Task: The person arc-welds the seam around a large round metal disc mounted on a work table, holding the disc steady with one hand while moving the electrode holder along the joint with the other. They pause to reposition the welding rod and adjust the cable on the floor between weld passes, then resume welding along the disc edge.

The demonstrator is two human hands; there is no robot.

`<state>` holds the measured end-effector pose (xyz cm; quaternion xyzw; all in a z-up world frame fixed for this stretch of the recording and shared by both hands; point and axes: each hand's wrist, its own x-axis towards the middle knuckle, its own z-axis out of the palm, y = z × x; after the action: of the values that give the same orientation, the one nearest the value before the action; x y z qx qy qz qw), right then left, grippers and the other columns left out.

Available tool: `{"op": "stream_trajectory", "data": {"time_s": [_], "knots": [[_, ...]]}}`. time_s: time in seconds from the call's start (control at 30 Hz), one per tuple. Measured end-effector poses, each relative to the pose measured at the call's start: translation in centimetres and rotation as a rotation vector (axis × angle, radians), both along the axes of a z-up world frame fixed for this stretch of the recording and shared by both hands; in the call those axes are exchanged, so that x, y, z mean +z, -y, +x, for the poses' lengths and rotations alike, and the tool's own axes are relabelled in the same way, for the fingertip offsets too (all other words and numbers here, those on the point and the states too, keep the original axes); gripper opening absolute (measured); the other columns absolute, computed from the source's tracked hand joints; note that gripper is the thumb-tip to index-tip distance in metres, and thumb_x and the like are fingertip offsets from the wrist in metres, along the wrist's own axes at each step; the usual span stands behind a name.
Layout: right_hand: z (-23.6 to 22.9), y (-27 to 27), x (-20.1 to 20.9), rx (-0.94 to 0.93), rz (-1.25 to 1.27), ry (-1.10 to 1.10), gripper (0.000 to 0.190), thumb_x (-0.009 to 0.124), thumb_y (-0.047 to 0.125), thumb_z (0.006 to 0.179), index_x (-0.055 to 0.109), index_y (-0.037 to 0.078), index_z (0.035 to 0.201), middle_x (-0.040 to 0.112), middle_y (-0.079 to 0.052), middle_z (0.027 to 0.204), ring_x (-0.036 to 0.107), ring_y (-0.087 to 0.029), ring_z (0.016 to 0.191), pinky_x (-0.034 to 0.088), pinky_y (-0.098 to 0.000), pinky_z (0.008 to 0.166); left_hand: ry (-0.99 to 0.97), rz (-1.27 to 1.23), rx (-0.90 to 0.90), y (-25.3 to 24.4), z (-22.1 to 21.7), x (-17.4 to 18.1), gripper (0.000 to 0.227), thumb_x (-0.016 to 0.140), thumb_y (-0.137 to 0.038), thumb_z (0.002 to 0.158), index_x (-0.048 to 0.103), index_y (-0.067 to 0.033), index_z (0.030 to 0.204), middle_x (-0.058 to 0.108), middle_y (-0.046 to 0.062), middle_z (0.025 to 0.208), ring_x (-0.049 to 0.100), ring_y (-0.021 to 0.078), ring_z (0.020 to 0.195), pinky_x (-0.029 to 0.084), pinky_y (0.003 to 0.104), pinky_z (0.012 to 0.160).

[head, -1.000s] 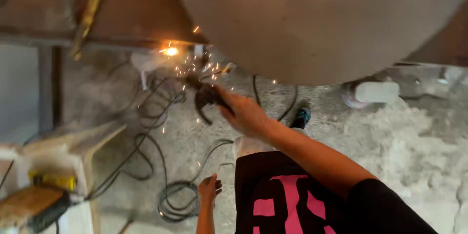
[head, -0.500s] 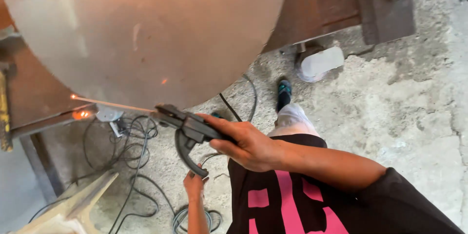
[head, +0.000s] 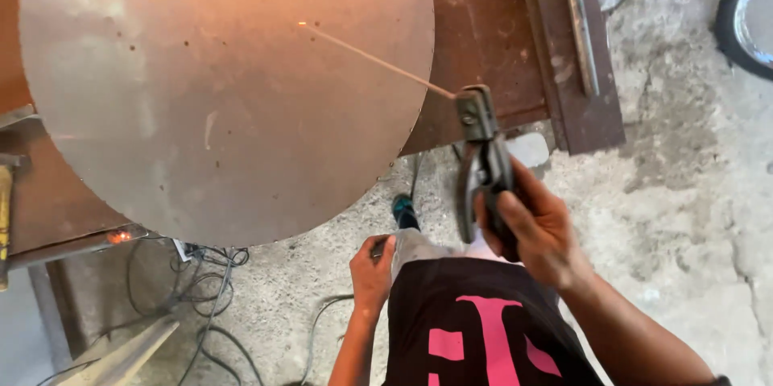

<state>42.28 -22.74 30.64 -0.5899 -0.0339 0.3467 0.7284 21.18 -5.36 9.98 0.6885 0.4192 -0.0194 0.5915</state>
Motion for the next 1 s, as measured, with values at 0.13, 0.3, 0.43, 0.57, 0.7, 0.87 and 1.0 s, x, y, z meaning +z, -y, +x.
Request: {"op": "stream_trajectory", "data": {"time_s": [0.13, 0.3, 0.43, 0.57, 0.7, 0.87, 1.0], "knots": [[3.6, 4.0, 0.7, 0.004, 0.072, 0.080, 0.058, 0.047, 0.020, 0.108, 0.029, 0.006, 0.162, 0.065, -0.012, 0.091, 0.056, -0.013, 0.057, 0.048, -0.0295, 0.048, 0.026, 0.005, 0.069, 2.2, 4.2, 1.5, 0.029, 0.074, -0.027, 0.093, 0.075, 0.0003, 0.102, 0.078, 0.011, 0.084, 0.072, 0.0138, 0.075, 0.058, 0.029, 0.070], [10.2, 9.1, 1.0, -0.072, 0.264, -0.091, 0.033, 0.044, 0.024, 0.115, 0.048, 0.003, 0.140, 0.061, -0.020, 0.091, 0.053, -0.021, 0.056, 0.044, -0.0338, 0.049, -0.039, 0.100, 0.223, 8.7, 5.9, 1.3, 0.027, 0.073, -0.025, 0.094, 0.075, -0.0001, 0.103, 0.078, 0.007, 0.084, 0.072, 0.0115, 0.076, 0.057, 0.027, 0.071], [14.6, 11.8, 2.4, -0.110, 0.101, -0.135, 0.027, 0.041, 0.024, 0.117, 0.050, 0.002, 0.130, 0.057, -0.020, 0.088, 0.051, -0.022, 0.054, 0.043, -0.0351, 0.047, -0.086, 0.054, 0.332, 13.9, 6.9, 3.0, 0.026, 0.072, -0.024, 0.095, 0.074, 0.0003, 0.103, 0.078, 0.007, 0.085, 0.072, 0.0109, 0.077, 0.057, 0.026, 0.071], [19.0, 11.4, 3.4, -0.052, 0.159, -0.069, 0.037, 0.045, 0.033, 0.120, 0.046, 0.006, 0.146, 0.056, -0.015, 0.085, 0.048, -0.018, 0.054, 0.039, -0.0344, 0.050, -0.026, -0.023, 0.366, 16.3, 10.6, 2.2, 0.026, 0.072, -0.023, 0.095, 0.074, 0.0009, 0.104, 0.078, 0.008, 0.087, 0.073, 0.0115, 0.080, 0.058, 0.026, 0.074], [21.3, 10.1, 3.9, -0.003, 0.089, 0.020, 0.052, 0.049, 0.046, 0.117, 0.039, 0.014, 0.157, 0.055, -0.006, 0.084, 0.043, -0.010, 0.052, 0.037, -0.0291, 0.048, 0.032, -0.014, 0.289, 14.9, 15.9, 2.2, 0.025, 0.073, -0.022, 0.096, 0.075, 0.0012, 0.104, 0.077, 0.009, 0.089, 0.073, 0.0124, 0.080, 0.058, 0.027, 0.075], [23.9, 7.8, 5.7, 0.013, 0.304, -0.140, 0.051, 0.049, 0.042, 0.116, 0.040, 0.013, 0.156, 0.057, -0.007, 0.083, 0.046, -0.011, 0.051, 0.038, -0.0281, 0.050, 0.086, 0.055, 0.353, 14.2, 17.5, 2.3, 0.025, 0.073, -0.023, 0.096, 0.074, 0.0006, 0.104, 0.078, 0.007, 0.090, 0.073, 0.0114, 0.081, 0.058, 0.026, 0.076], [26.4, 6.4, 6.8, 0.021, 0.539, -0.344, 0.058, 0.046, 0.036, 0.111, 0.039, 0.011, 0.163, 0.060, -0.013, 0.081, 0.052, -0.014, 0.050, 0.043, -0.0300, 0.048, 0.084, 0.069, 0.428, 14.7, 19.5, 2.1, 0.024, 0.074, -0.022, 0.095, 0.075, 0.0010, 0.103, 0.077, 0.008, 0.086, 0.071, 0.0113, 0.078, 0.057, 0.026, 0.073]]}}
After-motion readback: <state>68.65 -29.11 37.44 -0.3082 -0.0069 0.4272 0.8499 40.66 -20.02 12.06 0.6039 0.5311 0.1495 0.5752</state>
